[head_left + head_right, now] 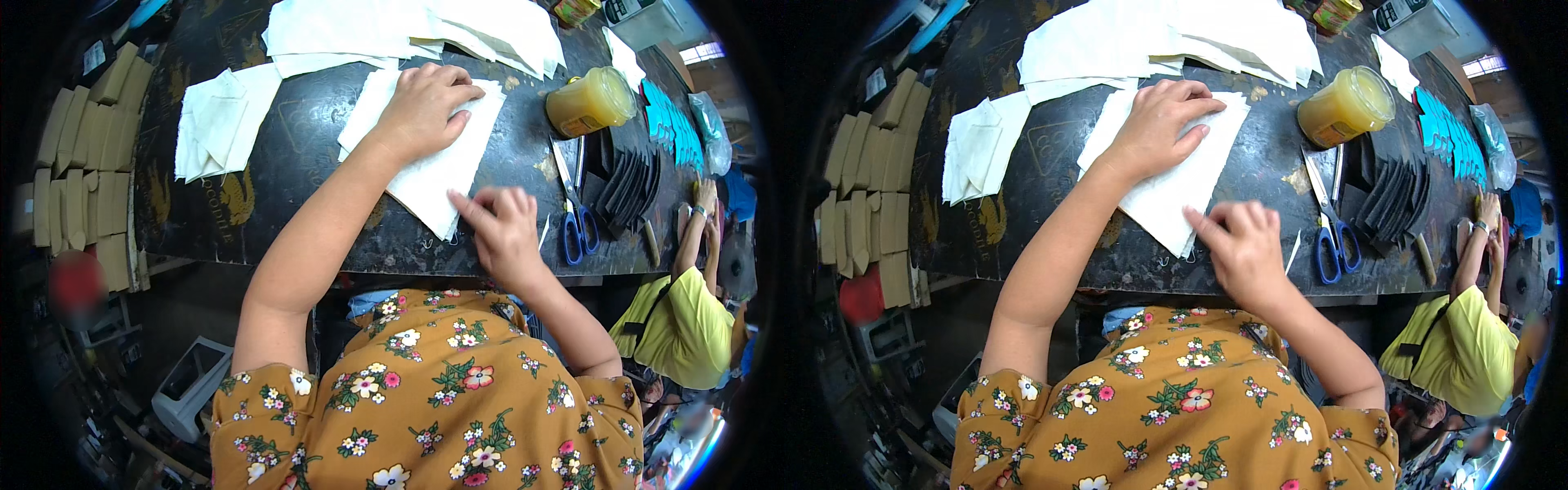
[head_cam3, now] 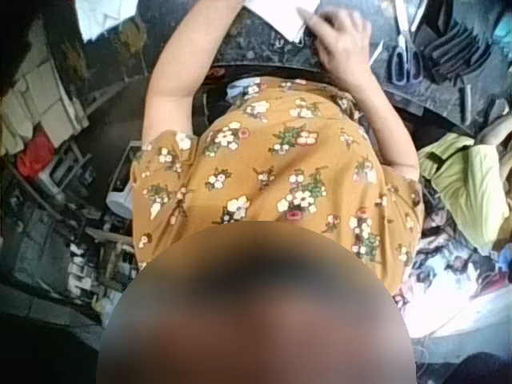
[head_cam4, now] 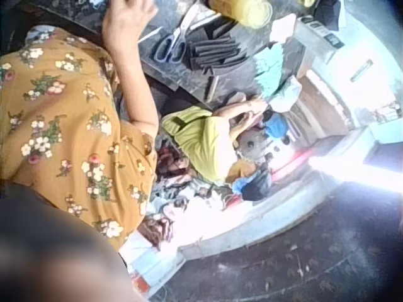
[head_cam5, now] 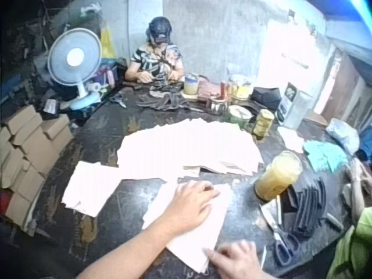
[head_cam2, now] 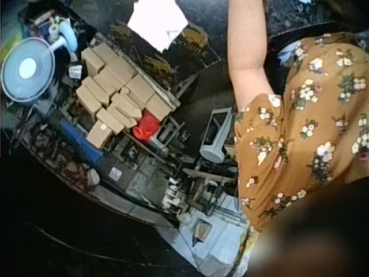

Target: The person folds white fabric pieces on a workbench, repeatedly applying a yellow paste from a jar to the edges and pressing them flat. The person then handles dark rectangular fabric pieces, folding and stacking them on the table.

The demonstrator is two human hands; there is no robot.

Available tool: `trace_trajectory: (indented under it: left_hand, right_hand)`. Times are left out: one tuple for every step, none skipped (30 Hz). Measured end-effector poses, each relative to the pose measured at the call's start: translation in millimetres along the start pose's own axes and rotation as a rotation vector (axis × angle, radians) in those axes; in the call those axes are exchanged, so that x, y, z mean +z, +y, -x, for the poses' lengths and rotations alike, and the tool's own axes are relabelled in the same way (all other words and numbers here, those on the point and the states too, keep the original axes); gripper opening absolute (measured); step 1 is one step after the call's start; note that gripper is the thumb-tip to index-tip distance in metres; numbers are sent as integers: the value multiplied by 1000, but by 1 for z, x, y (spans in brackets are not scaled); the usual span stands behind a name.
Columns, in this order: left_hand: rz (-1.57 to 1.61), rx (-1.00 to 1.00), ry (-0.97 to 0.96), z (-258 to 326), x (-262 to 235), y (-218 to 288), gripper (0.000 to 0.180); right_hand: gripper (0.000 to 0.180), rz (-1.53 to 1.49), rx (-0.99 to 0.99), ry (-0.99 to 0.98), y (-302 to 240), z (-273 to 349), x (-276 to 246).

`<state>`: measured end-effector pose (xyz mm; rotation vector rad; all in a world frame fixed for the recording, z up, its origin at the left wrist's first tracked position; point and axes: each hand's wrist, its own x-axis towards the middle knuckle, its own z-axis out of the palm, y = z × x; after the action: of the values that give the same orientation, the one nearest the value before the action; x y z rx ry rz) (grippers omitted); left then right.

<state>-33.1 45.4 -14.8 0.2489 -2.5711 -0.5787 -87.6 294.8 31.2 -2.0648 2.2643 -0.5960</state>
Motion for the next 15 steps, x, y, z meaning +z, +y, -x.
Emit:
trace_trajectory:
  left_hand:
    - [13, -4, -6, 1, 0, 0, 38]
    - [28, -6, -13, 1, 0, 0, 38]
    - [17, -5, -10, 1, 0, 0, 38]
    - [8, -4, -8, 1, 0, 0, 38]
    - [-2, -1, -5, 1, 1, 0, 38]
    - [-3, -1, -6, 1, 1, 0, 37]
    - [-5, 2, -6, 0, 0, -1, 37]
    - [-12, -9, -31, 0, 0, 0, 37]
    - [-8, 12, -5, -4, -1, -3, 37]
    - [0, 9, -12, -4, -2, -3, 37]
    - [4, -3, -29, -4, -3, -3, 37]
    - [11, 1, -25, -4, -4, -2, 37]
    - [14, -7, -28, -4, -5, -2, 37]
    - [17, -19, -39, -4, -5, -1, 37]
    - [16, -28, -49, -4, -6, 0, 40]
  right_hand:
    - [62, 18, -62, -29, -11, 5, -3]
    - [63, 32, -123, -27, -19, 10, -7]
    - [61, 7, -172, -41, -24, 13, -10]
    - [57, -48, -196, -75, -27, 16, -14]
    - [55, -113, -188, -80, -24, 14, -16]
    - [53, -166, -235, -44, -22, 14, -18]
    - [50, -170, -188, -36, -16, 11, -19]
    - [49, -184, -169, 28, -7, 6, -20]
    - [49, -107, -40, 66, -1, -1, -15]
    - [50, -17, 66, 45, 3, -6, -14]
    - [51, -8, 4, 29, 3, -6, -15]
    - [52, 6, -4, -40, 2, -8, -14]
    - [51, -65, -158, -31, 2, -7, -17]
    - [50, -156, -259, -28, -1, -6, -19]
    - [49, -235, -204, -119, 0, -5, -22]
